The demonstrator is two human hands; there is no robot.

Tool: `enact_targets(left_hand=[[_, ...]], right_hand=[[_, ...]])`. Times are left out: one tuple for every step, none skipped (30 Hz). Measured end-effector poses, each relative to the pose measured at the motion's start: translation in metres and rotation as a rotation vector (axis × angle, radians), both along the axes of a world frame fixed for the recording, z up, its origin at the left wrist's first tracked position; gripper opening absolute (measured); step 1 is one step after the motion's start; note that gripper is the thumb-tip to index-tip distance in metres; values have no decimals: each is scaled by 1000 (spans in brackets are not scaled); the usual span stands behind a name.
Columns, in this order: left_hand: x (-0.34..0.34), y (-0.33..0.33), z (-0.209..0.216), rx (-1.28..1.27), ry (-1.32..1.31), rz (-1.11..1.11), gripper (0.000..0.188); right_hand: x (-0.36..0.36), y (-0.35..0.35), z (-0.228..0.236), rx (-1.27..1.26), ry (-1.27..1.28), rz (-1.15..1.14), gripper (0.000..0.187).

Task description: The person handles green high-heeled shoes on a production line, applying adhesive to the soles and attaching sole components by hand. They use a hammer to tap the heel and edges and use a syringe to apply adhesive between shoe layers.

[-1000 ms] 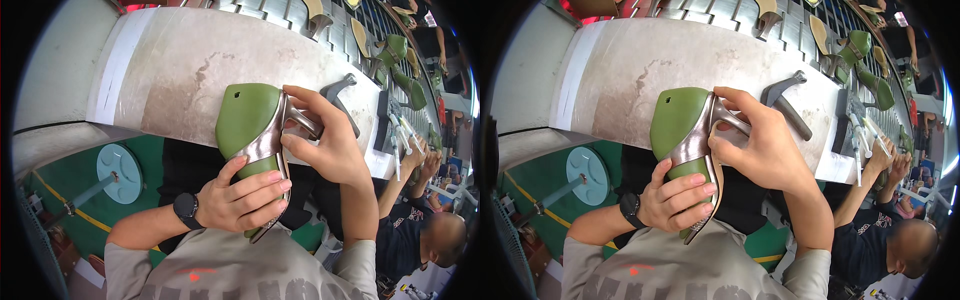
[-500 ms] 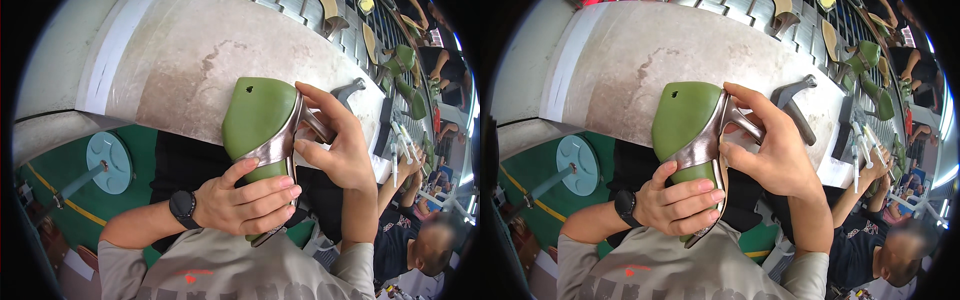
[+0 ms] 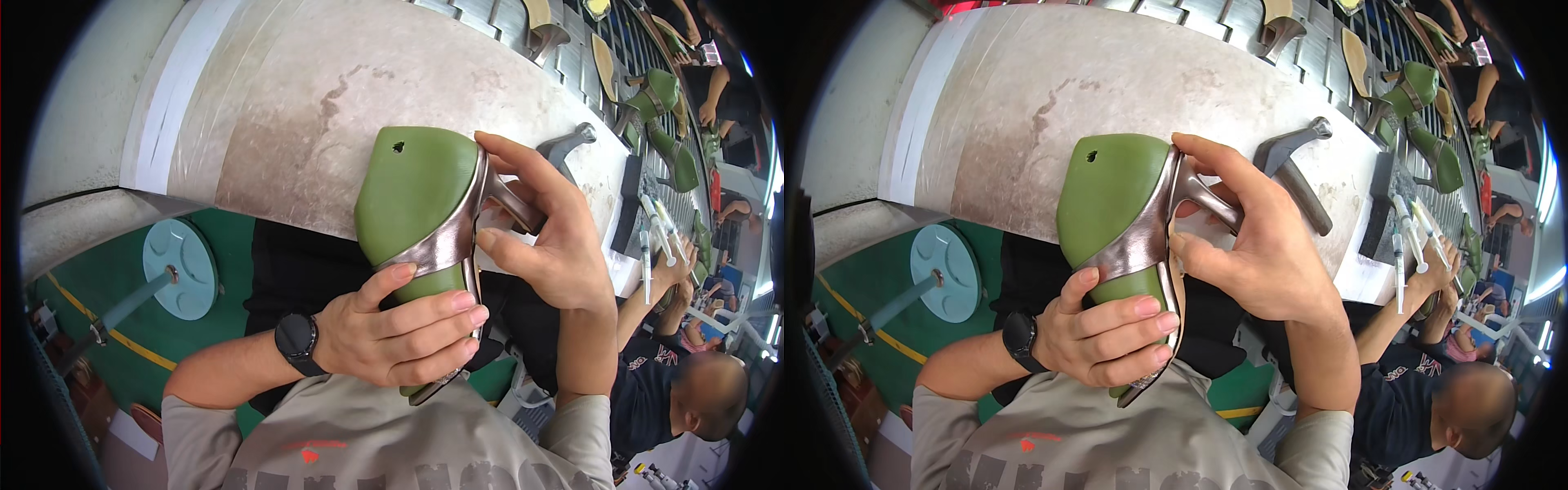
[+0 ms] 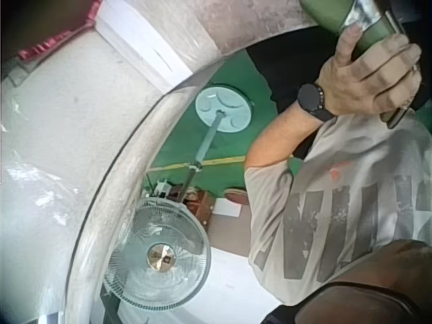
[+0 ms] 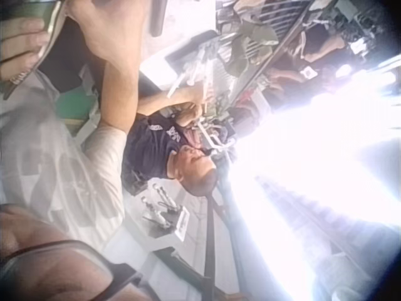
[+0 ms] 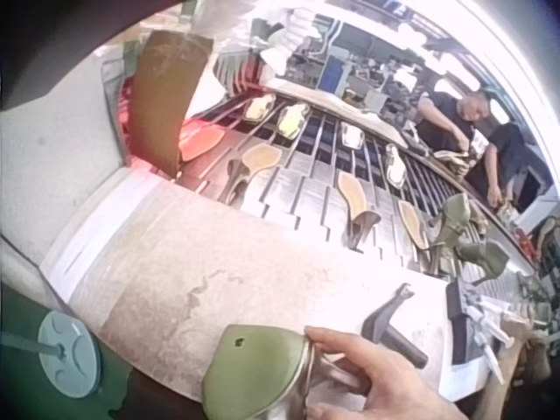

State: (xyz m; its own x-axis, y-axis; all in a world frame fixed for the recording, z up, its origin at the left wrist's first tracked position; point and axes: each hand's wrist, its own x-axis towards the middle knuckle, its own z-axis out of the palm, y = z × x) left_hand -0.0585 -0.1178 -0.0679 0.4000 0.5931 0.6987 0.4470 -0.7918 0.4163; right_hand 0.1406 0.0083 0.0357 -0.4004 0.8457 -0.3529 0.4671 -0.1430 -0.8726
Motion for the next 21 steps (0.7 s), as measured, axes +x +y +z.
enact_targets(left_hand=[[2, 2, 0, 9, 0, -8, 39], [4, 3, 1, 20, -1, -19, 39], [3, 2, 2, 22, 27, -25, 39], [1, 5, 3, 35, 44, -53, 38], [0, 4, 4, 22, 54, -71, 38], [2, 2, 1, 11, 32, -28, 38], [1, 0, -1, -6, 58, -30, 38], [5, -1, -2, -4, 84, -38, 38], [-5, -8, -18, -9, 144, -124, 40], [-4, -14, -15, -70, 316, -122, 44], [9, -18, -20, -8, 227, -23, 48], [23, -18, -26, 53, 135, 72, 53], [33, -10, -21, 74, 146, 31, 59], [38, -4, -13, 92, 167, 10, 65], [41, -3, -12, 63, 164, -9, 73], [42, -3, -7, 64, 172, -22, 73], [43, -1, -3, 55, 194, -28, 73], [44, 1, 0, 47, 216, -31, 73], [51, -1, 5, 53, 197, -13, 74], [59, -3, 8, 51, 190, -5, 74], [63, -3, 8, 52, 200, 0, 74]], right_hand=[[3, -1, 0, 9, -3, -13, 77], [7, -2, -1, 49, 11, 3, 76], [10, -4, -2, 91, 22, 16, 75], [13, -6, 1, 50, 38, -16, 74], [22, -9, -18, 295, 43, 50, 70], [17, -14, -12, 559, -84, 65, 64], [15, -22, -9, 977, -317, 46, 53], [24, -34, 0, 1113, -208, 46, 39], [31, -51, 24, 1050, 28, 120, 29], [26, -73, 20, 1299, 14, 86, 25], [28, -89, 25, 1289, 14, 119, 26], [28, -101, 37, 1283, 11, 148, 36], [-9, -101, 33, 1531, 343, -451, 21], [4, -102, 32, 1534, 329, -478, 21], [24, -102, 31, 1563, 335, -428, 21], [41, -108, 34, 1592, 344, -369, 27], [65, -123, 39, 1311, 268, -325, 22], [91, -139, 43, 1030, 198, -276, 42], [121, -143, 35, 999, 11, -366, 33], [147, -134, 21, 962, -177, -451, 46], [154, -120, 12, 635, 232, -899, 56]])
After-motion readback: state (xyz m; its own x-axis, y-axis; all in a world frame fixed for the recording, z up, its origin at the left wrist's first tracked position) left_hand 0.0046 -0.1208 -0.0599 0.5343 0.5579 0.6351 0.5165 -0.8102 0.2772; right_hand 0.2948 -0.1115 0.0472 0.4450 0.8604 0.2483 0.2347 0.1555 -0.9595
